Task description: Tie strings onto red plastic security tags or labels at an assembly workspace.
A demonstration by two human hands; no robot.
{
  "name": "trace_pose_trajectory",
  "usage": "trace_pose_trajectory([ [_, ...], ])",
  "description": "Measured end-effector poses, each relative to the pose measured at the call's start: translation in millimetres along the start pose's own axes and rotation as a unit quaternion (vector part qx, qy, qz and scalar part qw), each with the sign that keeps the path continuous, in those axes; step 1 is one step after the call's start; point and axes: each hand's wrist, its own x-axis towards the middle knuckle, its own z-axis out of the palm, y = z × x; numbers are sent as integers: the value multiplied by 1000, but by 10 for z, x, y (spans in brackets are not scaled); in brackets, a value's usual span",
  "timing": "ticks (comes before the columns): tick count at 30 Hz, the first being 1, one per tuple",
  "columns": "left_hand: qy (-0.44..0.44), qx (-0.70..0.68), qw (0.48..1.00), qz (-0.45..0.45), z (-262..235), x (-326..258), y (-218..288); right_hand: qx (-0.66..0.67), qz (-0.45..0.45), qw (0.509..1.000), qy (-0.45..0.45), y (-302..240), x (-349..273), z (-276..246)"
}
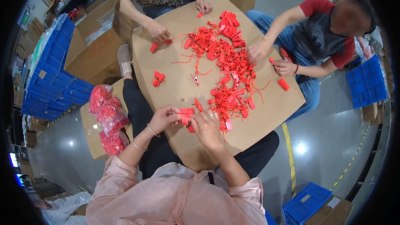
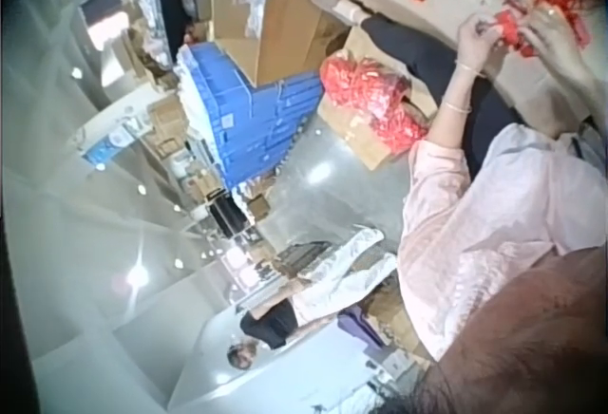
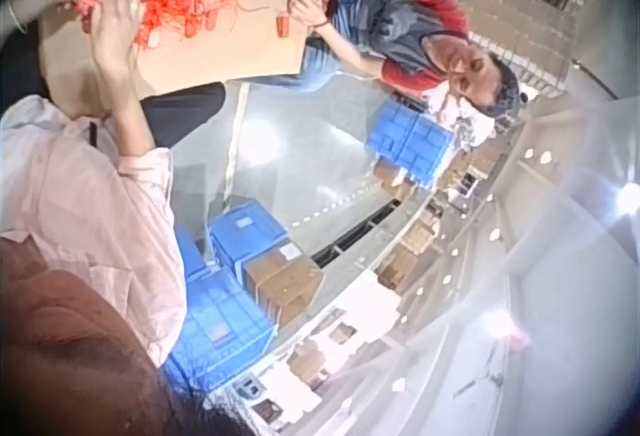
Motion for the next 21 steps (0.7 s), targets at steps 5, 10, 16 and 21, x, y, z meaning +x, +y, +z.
trace_pose_trajectory([
  [5,-2,-15,1000,-1,-6,-2,-40,-23,-13,1000,1,-8,15,-11],
  [10,1,-23,1000,-7,19,-15,-17,-78,-51,995,-37,-54,64,-81],
  [16,4,-11,1000,-5,61,-13,9,-103,-82,989,-64,-28,96,-116],
  [21,-6,-1,1000,-4,78,-9,30,-105,-102,986,-74,-21,123,-146],
])
